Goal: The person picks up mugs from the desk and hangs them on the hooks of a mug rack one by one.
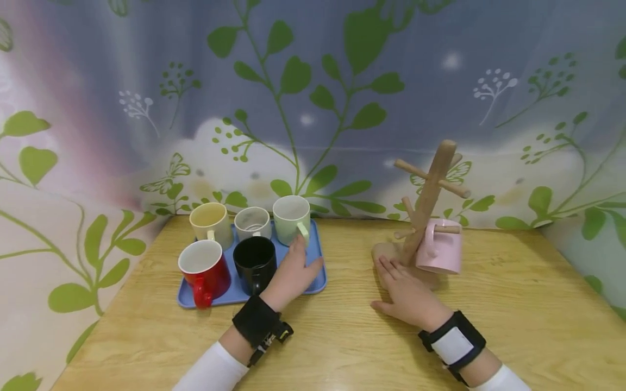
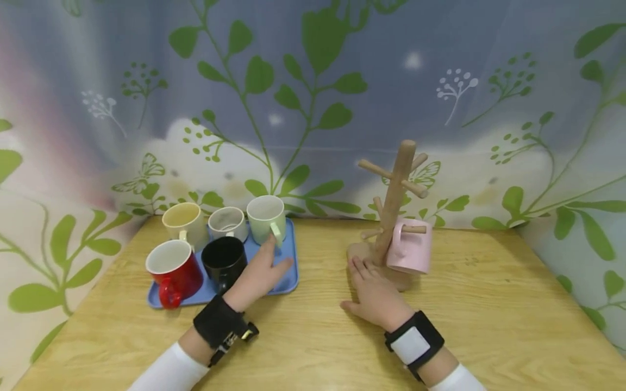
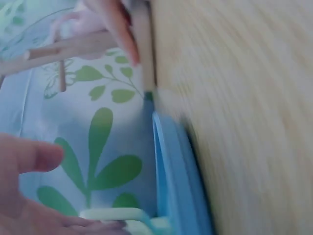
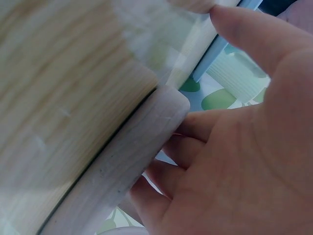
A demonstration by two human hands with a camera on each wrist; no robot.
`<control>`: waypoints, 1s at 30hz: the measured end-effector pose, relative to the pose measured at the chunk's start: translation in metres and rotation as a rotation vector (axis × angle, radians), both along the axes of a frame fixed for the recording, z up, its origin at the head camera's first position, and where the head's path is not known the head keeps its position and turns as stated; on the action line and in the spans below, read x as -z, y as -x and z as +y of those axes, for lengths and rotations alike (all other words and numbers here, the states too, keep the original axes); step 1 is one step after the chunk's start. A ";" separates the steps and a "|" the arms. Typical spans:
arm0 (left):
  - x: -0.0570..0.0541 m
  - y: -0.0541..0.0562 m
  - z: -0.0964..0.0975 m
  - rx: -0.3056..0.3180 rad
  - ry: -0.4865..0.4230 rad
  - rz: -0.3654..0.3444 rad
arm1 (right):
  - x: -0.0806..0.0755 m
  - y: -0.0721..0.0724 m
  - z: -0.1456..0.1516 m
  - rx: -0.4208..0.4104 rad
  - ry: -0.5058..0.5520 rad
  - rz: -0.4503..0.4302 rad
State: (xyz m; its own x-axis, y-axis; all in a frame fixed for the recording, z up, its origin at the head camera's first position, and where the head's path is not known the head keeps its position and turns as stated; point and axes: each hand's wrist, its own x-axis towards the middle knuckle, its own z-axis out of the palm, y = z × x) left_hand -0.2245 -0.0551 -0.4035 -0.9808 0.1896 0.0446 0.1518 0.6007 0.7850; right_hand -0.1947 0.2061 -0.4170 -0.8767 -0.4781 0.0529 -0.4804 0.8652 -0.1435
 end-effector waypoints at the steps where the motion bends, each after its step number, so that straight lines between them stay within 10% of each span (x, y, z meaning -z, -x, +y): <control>1: 0.000 0.001 -0.001 0.003 -0.063 -0.023 | 0.001 0.000 -0.001 -0.001 -0.001 -0.003; 16: 0.006 0.000 0.008 0.128 -0.204 -0.046 | 0.000 0.001 -0.002 0.003 -0.010 -0.004; 30: 0.009 0.006 0.005 0.007 -0.122 0.190 | -0.003 0.000 -0.001 0.023 0.001 -0.030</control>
State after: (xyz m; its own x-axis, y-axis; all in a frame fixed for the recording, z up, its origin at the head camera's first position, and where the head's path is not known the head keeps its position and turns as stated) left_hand -0.2303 -0.0505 -0.4123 -0.9514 0.1781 0.2513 0.3075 0.5013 0.8088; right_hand -0.1944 0.2048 -0.4143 -0.8886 -0.4579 0.0266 -0.4560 0.8757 -0.1586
